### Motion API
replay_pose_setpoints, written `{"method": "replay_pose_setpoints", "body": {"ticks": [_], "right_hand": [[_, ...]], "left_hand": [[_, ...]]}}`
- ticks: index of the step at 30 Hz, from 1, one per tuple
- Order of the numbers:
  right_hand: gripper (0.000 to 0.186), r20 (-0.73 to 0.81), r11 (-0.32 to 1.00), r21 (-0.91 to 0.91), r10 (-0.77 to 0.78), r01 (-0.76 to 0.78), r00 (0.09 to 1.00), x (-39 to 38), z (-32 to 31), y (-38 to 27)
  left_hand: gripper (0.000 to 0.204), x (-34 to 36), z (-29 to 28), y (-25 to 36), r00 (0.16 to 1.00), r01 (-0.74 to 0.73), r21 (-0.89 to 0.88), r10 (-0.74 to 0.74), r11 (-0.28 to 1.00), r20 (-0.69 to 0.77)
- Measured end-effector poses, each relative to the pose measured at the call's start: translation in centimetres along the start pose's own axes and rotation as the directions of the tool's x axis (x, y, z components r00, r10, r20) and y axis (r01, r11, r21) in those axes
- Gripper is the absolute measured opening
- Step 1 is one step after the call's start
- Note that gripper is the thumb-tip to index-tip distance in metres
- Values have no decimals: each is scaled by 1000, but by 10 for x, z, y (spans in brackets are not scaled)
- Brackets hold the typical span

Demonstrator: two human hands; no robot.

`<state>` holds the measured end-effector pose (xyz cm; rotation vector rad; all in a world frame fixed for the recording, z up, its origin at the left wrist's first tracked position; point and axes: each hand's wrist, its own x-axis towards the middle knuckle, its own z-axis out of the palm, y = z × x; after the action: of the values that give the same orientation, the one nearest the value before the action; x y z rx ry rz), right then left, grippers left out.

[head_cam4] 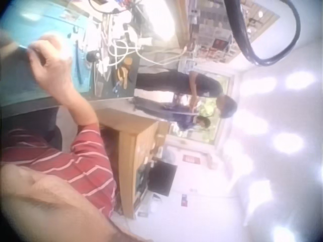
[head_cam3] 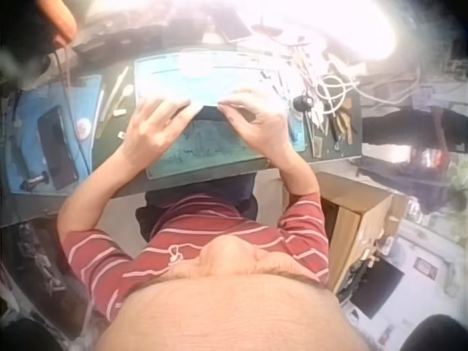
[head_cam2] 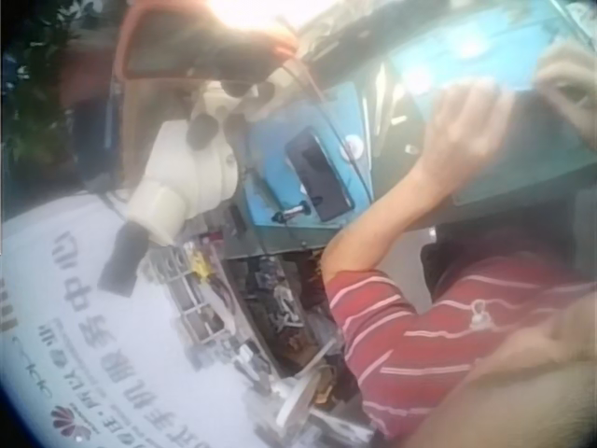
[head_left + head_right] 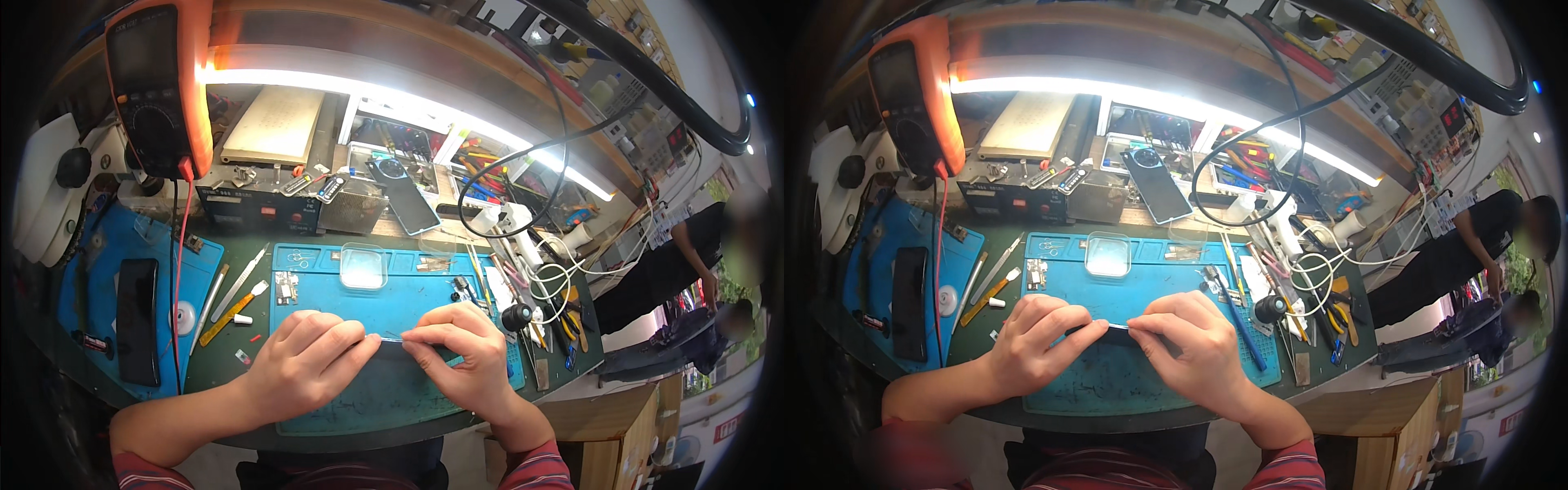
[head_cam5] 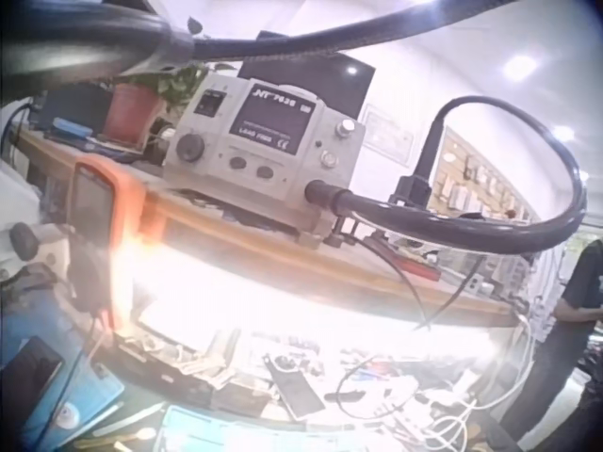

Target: The person disassembles a smartphone on a workbench, uses a screwdriver and tweezers to remove and reattach internal components, and tests the device by powering it on. The person then continues to adjust internal parts with a screwdriver.

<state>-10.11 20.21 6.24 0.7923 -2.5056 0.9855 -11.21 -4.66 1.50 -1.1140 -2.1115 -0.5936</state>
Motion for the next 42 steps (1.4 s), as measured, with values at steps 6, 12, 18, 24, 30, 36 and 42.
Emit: {"method": "replay_pose_setpoints", "body": {"ticks": [6,12,18,24,30,36,42], "right_hand": [[17,11,1000,-1,-10,10,1000,-1,5,-1],[16,12,1000,-9,-17,17,1000,-1,6,0],[16,18,1000,-11,-21,21,1000,0,5,-1],[16,28,1000,-3,-20,20,999,1,5,-1],[15,8,1000,-2,-13,13,1000,0,7,-1],[16,14,1000,-18,-15,15,1000,1,7,-3],[19,28,1000,-14,-16,16,999,3,4,-4]], "left_hand": [[38,0,0,1,1000,12,-16,-12,1000,1],[33,-1,0,0,1000,-10,-4,10,1000,-2],[36,-1,1,1,1000,-6,-3,6,1000,6],[41,-1,1,2,1000,3,2,-3,1000,17],[40,-1,2,3,1000,8,13,-8,1000,14],[40,-1,3,4,1000,7,17,-7,1000,9],[42,-1,4,4,1000,4,17,-4,1000,16]]}}
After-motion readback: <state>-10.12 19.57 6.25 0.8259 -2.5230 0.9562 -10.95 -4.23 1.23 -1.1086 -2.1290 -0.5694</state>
